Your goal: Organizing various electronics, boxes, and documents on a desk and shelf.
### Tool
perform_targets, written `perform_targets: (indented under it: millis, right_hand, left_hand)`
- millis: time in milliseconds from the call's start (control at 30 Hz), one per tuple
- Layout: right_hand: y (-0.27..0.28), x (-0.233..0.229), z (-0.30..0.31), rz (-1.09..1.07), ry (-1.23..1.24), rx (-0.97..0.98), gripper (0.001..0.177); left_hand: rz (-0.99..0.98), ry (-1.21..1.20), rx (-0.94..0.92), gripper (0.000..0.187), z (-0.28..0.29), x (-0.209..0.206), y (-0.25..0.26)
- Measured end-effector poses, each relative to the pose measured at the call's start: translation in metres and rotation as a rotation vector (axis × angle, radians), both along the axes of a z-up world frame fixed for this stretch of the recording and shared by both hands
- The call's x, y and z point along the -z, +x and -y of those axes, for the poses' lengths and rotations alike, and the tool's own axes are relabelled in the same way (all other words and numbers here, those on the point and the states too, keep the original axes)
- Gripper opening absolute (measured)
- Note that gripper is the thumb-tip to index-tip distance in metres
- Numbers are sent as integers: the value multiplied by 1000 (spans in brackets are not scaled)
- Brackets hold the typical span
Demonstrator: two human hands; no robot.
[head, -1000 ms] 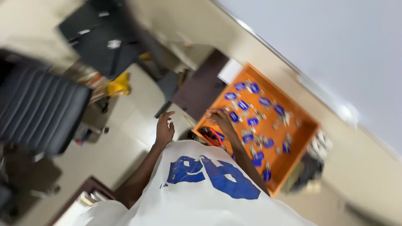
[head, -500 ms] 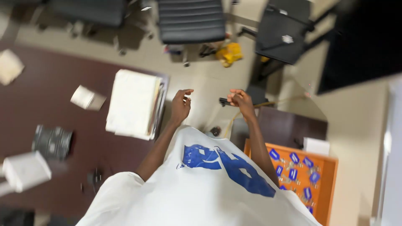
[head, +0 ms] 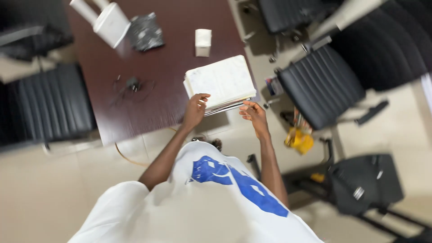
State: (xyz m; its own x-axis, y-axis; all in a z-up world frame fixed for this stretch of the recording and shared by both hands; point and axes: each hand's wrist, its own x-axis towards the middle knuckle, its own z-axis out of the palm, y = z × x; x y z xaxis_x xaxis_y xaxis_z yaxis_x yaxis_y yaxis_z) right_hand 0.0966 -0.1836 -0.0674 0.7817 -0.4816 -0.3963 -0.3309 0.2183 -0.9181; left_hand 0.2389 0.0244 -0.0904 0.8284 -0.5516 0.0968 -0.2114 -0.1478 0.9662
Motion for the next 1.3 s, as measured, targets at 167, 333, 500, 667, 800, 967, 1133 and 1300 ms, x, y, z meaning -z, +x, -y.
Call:
perform_targets:
  millis: [167, 333, 500, 667, 800, 967, 1133, 1300]
  right_hand:
    - [54, 4, -6, -11, -34, -226, 33]
    - [107, 12, -41, 26, 7, -432, 33]
    - [165, 21, -100, 21, -30, -593, 31]
    - [226, 39, -151, 127, -25, -642, 30]
    - [270, 39, -193, 8, -62, -567, 29]
    - [314, 35, -228, 18, -41, -515, 29]
    - [356, 40, -255, 29, -58, -515, 29]
    - [391, 35, -267, 47, -58, -573, 29]
  left_hand:
    - [-24, 89, -272, 31, -48, 2, -13]
    - [-45, 80, -453, 21, -99, -3, -20]
    - [-79, 75, -582, 27, -146, 8, -2]
    - [-84, 34, -619, 24, -191, 24, 47]
    - [-48, -18, -560, 29, -228, 20, 101]
    - [-63, 6, -504, 30, -264, 1, 168]
    - [-47, 31, -490, 29, -294, -9, 224]
    - [-9, -8, -527, 30, -305, -14, 259]
